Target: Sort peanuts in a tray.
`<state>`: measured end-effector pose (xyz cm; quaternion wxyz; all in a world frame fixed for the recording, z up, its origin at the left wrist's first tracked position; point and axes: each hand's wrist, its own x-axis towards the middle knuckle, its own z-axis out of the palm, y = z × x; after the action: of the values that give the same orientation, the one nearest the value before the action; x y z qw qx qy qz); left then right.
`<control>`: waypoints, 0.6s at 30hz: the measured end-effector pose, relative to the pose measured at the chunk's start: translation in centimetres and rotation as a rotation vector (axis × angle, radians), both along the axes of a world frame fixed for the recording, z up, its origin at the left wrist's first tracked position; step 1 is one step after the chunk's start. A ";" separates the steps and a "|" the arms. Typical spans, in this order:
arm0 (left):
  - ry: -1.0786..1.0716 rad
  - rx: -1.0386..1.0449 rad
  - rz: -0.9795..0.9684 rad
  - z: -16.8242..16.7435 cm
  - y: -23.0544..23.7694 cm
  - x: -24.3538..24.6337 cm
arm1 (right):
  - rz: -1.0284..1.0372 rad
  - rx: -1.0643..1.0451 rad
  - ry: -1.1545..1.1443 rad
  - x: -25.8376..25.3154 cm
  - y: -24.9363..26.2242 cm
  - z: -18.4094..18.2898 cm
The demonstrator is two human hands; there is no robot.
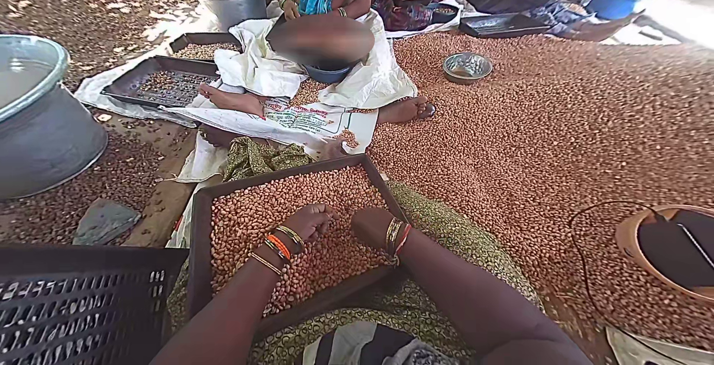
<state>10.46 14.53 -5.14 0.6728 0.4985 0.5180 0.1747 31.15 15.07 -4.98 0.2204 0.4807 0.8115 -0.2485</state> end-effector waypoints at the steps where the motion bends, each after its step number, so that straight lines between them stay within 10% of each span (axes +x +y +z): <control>1: 0.002 0.005 -0.006 -0.1 0.0 0.0 | -0.018 0.003 0.031 0.2 0.3 -0.2; 18: -0.013 -0.012 -0.004 -0.2 0.0 0.0 | -0.035 -0.033 -0.075 -1.0 -1.0 1.4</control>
<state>10.50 14.52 -5.38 0.6795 0.4943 0.5136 0.1737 30.13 14.04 -3.54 0.2542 0.5003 0.7898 -0.2475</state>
